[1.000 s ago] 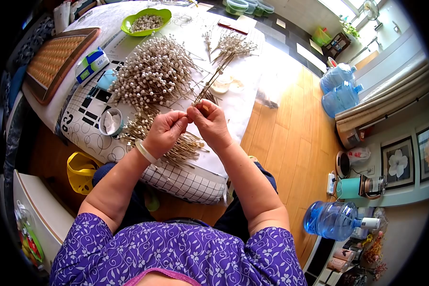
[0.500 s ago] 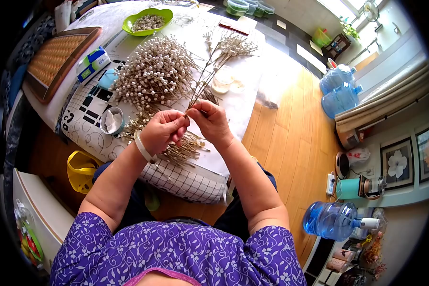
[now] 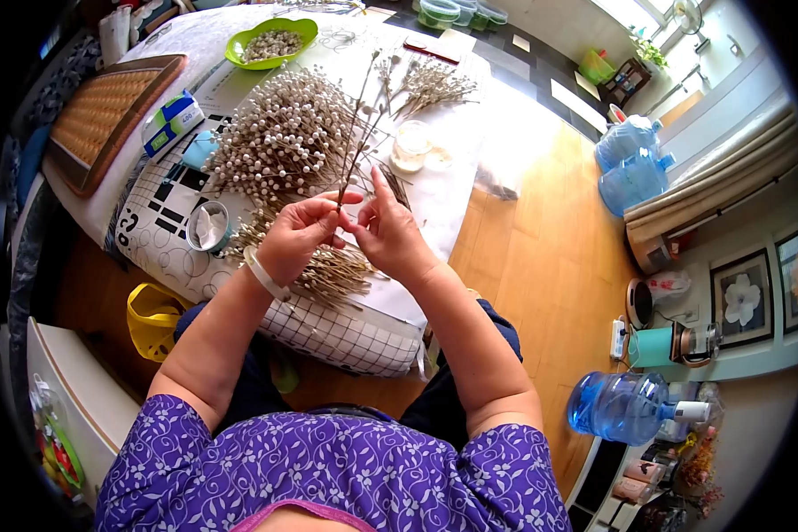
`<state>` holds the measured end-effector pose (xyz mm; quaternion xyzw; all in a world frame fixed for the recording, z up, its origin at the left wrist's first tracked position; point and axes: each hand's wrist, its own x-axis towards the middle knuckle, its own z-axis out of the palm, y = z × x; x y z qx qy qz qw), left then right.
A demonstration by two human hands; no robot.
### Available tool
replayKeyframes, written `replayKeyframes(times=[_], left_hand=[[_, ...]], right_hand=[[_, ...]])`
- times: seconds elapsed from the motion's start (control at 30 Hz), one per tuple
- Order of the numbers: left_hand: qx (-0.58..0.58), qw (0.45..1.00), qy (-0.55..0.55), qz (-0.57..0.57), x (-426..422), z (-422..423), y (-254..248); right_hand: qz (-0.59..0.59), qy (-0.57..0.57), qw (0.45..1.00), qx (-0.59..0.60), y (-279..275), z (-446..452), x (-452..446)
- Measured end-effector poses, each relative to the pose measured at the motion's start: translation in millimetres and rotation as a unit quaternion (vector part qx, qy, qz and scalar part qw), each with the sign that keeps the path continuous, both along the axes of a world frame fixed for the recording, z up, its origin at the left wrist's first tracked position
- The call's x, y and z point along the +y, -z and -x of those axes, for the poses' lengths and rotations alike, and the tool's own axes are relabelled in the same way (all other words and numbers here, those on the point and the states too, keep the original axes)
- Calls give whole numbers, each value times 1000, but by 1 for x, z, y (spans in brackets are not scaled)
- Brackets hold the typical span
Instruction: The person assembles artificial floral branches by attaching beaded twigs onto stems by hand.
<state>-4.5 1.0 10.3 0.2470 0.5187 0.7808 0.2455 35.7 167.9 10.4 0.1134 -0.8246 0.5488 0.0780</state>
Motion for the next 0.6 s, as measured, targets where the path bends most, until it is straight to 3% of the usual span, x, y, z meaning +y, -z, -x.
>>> replayKeyframes(times=[0.17,0.33,0.43,0.5,0.6], left_hand=[[-30,999,14,-37,6,1,-1],[-66,998,11,-4,6,0,3],[-66,998,-8,0,5,3,6],[-89,996,-19,-9,2,4,2],[-117,992,-33,-29,-4,8,-2]], right_hand=[[6,-55,998,-24,4,5,-8],[-41,-48,998,-11,11,5,-9],[-23,-73,995,-66,10,2,-10],[223,-114,963,-99,5,0,-11],[215,-69,963,-146,-1,-1,-2]])
